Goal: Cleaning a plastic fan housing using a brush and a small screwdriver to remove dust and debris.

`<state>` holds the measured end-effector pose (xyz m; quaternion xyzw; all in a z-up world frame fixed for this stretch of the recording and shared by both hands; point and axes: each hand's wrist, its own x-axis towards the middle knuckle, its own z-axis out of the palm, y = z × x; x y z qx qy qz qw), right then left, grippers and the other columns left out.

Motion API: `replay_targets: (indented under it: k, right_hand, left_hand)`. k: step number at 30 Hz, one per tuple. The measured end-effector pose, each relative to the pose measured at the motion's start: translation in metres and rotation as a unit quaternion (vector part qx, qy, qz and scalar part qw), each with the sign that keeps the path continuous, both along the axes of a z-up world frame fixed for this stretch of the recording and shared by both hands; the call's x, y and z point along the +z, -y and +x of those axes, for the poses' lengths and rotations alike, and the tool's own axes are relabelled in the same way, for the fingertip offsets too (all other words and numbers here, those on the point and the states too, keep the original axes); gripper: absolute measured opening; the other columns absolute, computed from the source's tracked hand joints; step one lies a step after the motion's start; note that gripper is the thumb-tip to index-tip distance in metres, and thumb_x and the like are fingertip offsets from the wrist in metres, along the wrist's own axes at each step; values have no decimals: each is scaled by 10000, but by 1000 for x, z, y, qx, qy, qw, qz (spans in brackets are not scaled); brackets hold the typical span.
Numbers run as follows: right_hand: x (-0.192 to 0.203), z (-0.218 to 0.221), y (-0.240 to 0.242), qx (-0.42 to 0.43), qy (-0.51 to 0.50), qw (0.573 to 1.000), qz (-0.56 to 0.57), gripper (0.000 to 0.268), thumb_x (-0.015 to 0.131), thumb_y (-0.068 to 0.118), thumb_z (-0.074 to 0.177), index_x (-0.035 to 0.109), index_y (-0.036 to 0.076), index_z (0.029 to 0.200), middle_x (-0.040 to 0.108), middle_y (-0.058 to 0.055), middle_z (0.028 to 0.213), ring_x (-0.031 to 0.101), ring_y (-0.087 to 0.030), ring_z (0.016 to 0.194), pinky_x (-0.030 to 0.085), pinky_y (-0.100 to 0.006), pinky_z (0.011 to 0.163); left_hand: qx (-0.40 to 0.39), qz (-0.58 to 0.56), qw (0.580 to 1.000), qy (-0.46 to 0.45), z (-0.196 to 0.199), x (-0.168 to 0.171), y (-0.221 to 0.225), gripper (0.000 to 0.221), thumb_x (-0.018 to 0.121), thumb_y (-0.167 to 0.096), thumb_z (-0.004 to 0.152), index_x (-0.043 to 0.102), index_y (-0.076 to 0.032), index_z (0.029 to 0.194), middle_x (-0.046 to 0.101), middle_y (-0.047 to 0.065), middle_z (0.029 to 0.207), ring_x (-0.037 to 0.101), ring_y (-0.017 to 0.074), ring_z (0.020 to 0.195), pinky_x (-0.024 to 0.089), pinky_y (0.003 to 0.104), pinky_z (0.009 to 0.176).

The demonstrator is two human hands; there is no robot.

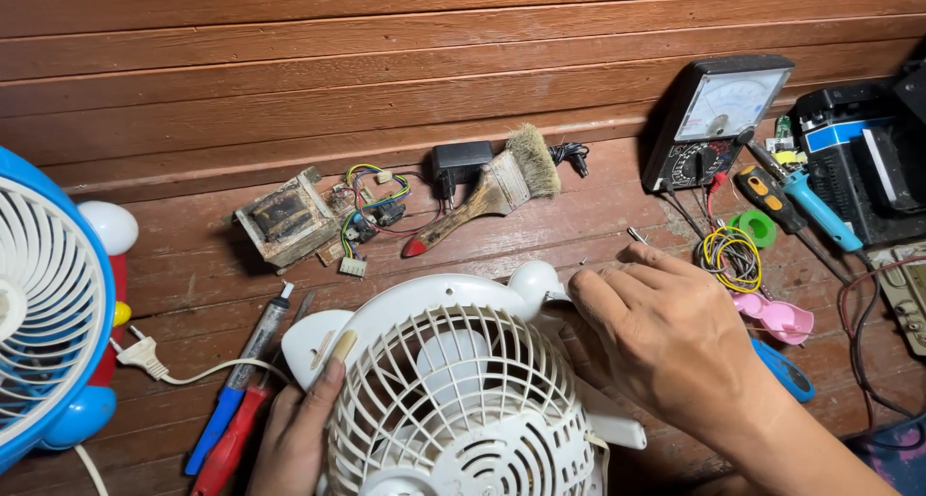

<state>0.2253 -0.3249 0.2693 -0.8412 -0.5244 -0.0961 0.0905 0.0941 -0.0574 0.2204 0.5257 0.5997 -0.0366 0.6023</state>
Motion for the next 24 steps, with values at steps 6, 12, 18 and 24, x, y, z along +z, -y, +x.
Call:
replay_targets:
  k: [6,12,18,24]
  right_hand:
    - [-4,5,-1,-26,-9,1000,-7,146,596,224,970,653,93,999,692,-93,1052,706,-310,881,541,-526,828]
    - [-8,5,4,-67,-25,997,-16,151,603,243,969,647,104,1007,679,-88,1052,701,-324,878,539,-538,799]
    - [10,-1,23,-108,-39,993,-18,158,609,262,969,642,115,1015,667,-83,1053,697,-338,874,538,-550,770]
    - [-26,27,58,-150,-48,987,-21,166,616,281,969,636,126,1023,654,-78,1054,692,-352,871,537,-562,741]
  left_hand:
    - [1,-8,1000,16,0,4,2,528,582,-304,905,663,-63,1368,703,107,1337,614,251,1262,432,376,1075]
    - [-13,-19,999,27,7,20,13,533,562,-299,915,650,-63,1384,696,111,1351,611,251,1269,432,378,1081]
    - [-27,-23,999,39,12,30,24,537,542,-293,924,636,-62,1400,689,114,1365,609,252,1275,432,381,1087]
    - [-42,-30,997,56,5,35,27,542,522,-287,933,622,-61,1416,682,118,1379,607,252,1281,432,383,1093]
